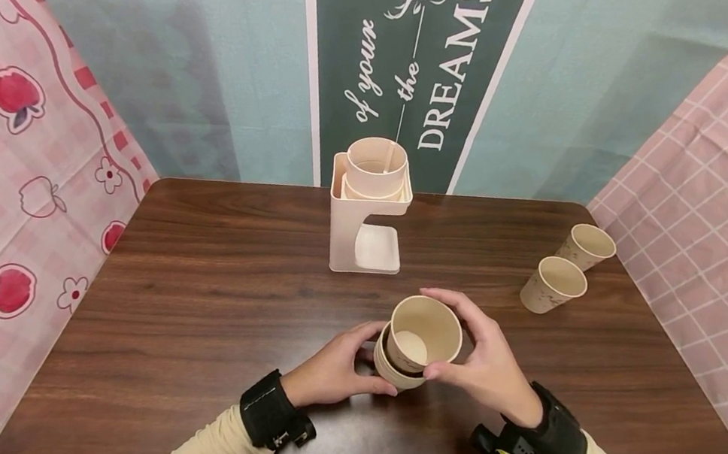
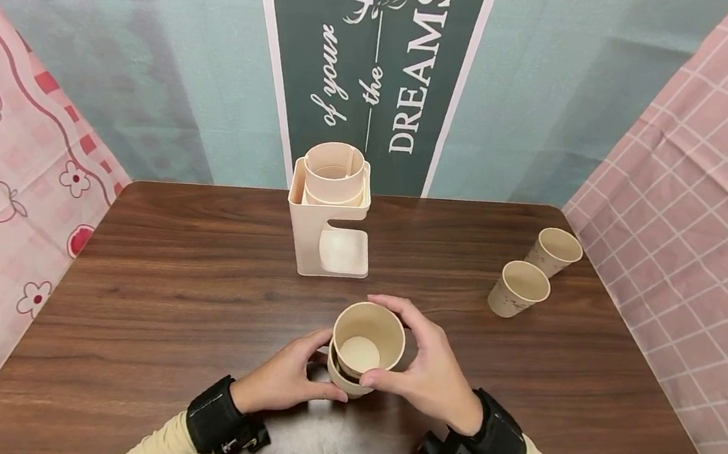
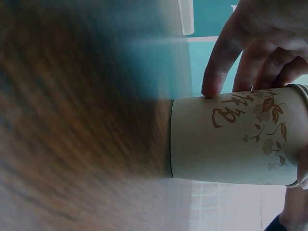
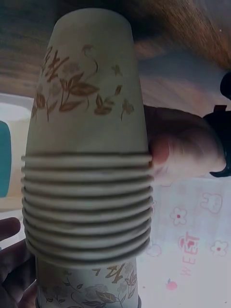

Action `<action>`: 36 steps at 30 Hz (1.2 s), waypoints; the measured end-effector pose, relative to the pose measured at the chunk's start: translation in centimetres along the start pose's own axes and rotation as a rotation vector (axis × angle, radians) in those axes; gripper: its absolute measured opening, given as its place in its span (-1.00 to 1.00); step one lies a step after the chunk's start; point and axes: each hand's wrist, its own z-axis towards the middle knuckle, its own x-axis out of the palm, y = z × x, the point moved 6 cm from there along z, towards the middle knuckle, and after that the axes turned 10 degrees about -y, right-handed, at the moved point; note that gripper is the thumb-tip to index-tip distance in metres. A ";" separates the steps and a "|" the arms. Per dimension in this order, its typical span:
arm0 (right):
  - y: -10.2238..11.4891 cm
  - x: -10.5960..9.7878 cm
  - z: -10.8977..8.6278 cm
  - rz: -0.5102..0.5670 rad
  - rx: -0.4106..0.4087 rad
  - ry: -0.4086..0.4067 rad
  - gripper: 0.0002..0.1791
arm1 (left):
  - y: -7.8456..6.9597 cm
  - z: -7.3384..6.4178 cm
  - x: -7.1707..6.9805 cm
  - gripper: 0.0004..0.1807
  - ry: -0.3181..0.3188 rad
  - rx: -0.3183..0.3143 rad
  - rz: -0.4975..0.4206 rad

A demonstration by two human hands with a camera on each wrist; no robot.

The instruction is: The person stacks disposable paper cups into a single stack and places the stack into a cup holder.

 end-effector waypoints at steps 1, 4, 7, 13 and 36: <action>-0.1 0.0 -0.1 -0.002 0.000 -0.002 -0.05 | 0.0 0.0 0.0 -0.14 0.000 0.000 -0.001; -0.4 0.2 -0.4 -0.014 0.002 -0.006 -0.05 | 0.0 0.0 0.1 -0.15 0.002 0.008 -0.004; -0.7 0.4 -0.6 -0.022 0.001 -0.009 -0.05 | 0.0 0.0 0.1 -0.17 0.003 0.014 -0.009; -1.4 0.7 -0.9 -0.045 -0.019 -0.021 -0.03 | 0.1 0.0 0.2 -0.16 0.008 0.011 -0.023; -3.2 1.3 -2.0 -0.106 0.012 0.016 -0.06 | 0.2 0.0 0.1 -0.14 -0.001 -0.006 -0.007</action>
